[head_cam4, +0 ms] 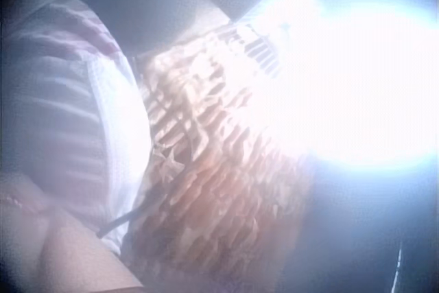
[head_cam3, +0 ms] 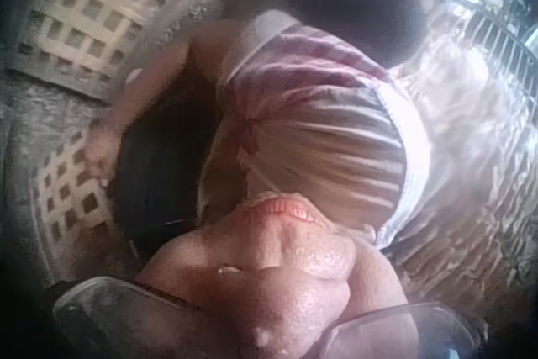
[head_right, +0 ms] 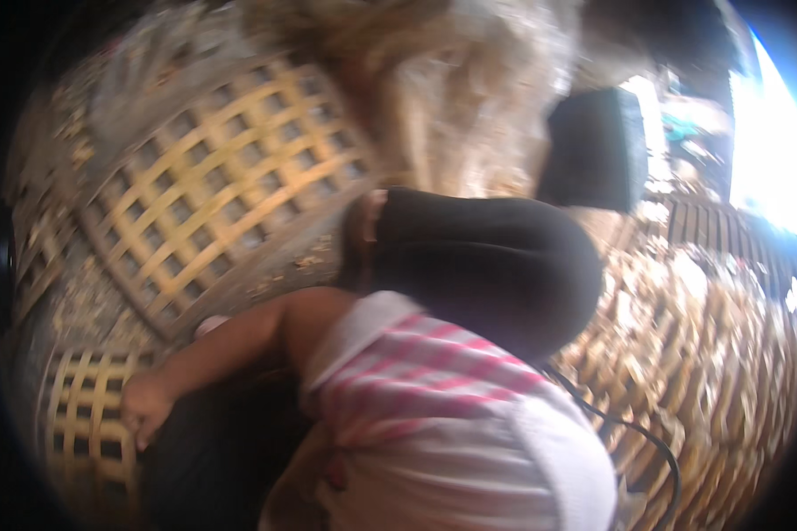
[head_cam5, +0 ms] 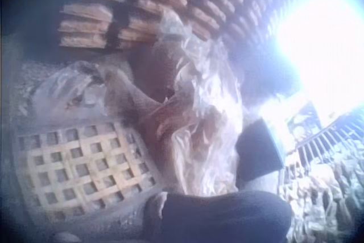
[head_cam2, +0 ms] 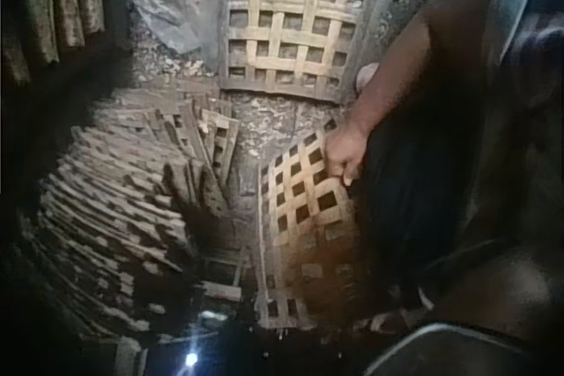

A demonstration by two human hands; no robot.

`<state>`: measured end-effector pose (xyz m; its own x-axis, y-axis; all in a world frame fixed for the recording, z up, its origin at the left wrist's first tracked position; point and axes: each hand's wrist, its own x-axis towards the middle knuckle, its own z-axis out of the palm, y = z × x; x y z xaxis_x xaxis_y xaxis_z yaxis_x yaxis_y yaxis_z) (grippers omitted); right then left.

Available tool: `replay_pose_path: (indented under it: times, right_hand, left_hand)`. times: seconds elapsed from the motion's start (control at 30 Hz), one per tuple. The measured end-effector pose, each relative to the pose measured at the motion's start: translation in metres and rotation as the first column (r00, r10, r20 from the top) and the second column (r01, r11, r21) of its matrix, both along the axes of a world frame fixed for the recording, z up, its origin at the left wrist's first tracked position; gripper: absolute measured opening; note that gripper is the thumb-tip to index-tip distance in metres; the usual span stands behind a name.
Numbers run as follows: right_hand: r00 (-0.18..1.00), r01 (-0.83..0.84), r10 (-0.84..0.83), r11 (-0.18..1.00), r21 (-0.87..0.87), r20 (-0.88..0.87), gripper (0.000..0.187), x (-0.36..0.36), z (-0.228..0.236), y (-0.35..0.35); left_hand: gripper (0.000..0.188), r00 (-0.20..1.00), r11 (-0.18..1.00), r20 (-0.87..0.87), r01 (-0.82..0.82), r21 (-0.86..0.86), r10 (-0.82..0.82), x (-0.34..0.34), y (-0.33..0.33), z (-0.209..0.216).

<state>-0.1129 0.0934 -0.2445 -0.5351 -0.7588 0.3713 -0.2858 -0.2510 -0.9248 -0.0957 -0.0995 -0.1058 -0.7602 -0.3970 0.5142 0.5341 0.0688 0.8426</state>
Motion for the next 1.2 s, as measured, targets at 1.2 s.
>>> replay_pose_path:
  times: [1.2]
  right_hand:
    - [0.986,0.164,-0.158,0.978,0.132,-0.051,0.013,-0.099,0.079,-0.002]
  left_hand:
    - [0.015,0.981,0.991,-0.153,0.112,-0.078,-0.123,0.089,0.058,0.163]
